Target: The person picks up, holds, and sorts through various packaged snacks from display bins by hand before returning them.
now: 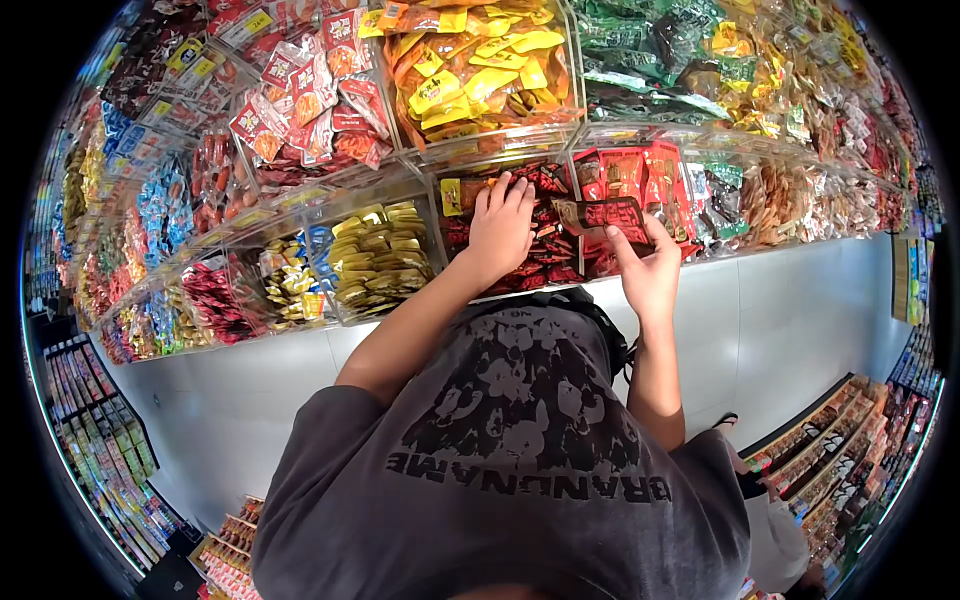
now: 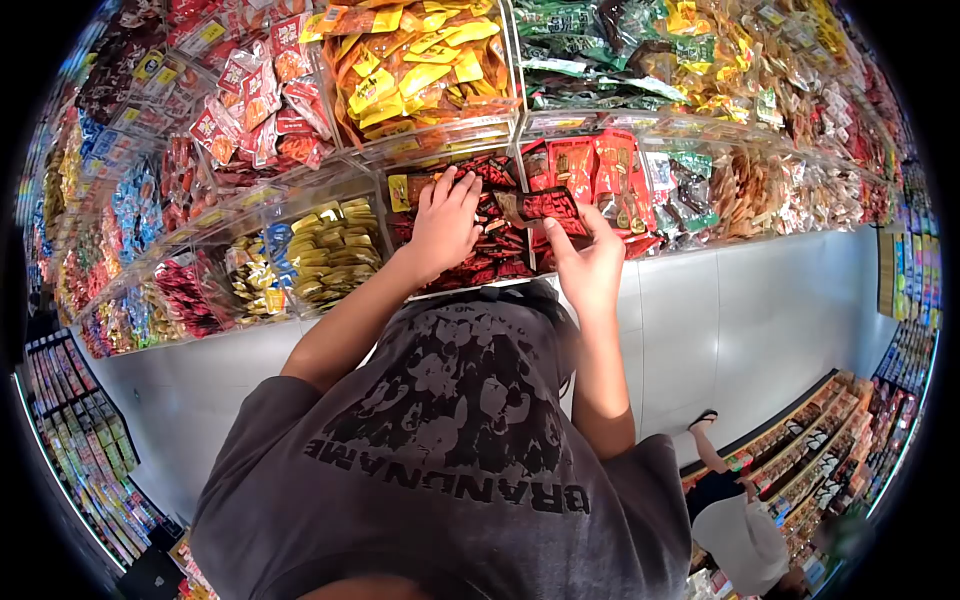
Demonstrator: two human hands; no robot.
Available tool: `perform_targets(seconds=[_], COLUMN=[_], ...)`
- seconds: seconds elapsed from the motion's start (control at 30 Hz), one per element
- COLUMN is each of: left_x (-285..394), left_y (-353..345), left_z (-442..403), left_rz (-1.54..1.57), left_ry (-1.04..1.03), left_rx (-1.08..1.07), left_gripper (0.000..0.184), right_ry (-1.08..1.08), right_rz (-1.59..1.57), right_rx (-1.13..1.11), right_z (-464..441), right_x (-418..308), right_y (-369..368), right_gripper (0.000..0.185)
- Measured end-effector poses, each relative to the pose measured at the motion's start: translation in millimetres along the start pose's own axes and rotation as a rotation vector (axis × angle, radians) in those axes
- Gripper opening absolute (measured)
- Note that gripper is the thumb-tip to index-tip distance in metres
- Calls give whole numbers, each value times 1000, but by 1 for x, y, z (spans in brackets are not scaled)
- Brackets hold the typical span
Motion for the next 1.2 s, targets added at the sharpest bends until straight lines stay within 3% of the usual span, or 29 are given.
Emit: perform_targets(seconds=[0.17, 0.3, 0.43, 0.57, 0.73, 0.87, 0.93, 1.07, 1.2], left_x=[-4, -3, -4, -8, -8, -3, 2, 13, 7], left_y=[1, 2, 0, -3, -3, 2, 9, -1, -8], left_z=[5, 11, 13, 12, 8, 5, -2, -18, -31], left_rz=[38, 27, 67, 109, 128, 163, 259, 232, 214], left_ry=[-24, -37, -28, -2, 24, 27, -4, -55, -41], left_rx=[-4, 1, -15, -60, -99, -27, 107, 53, 121], left_gripper=[57, 54, 51, 49, 47, 46, 47, 43, 36], right_ry=[48, -44, 100, 68, 136, 133, 139, 181, 69], right_rz=[-93, -144, -40, 90, 213, 322, 313, 337, 280], right_rx=[15, -19, -60, -203, -201, -225, -217, -155, -178], right_z=[-23, -42, -64, -78, -88, -96, -99, -104, -92], right_x=[4, 8, 12, 23, 11, 1, 6, 11, -11], right_y=[-10, -23, -32, -42, -47, -42, -38, -25, -15], right_gripper=[26, 28, 27, 30, 32, 27, 29, 38, 39])
Point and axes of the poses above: each hand's wrist, its own z-axis away from the middle knuckle, its own y-axis out of the back of the hand, x = y × z, the point moved 5 cm from there along -z, towards the middle knuckle, and after that the axes turned 9 degrees about y, right-handed, at the moved point
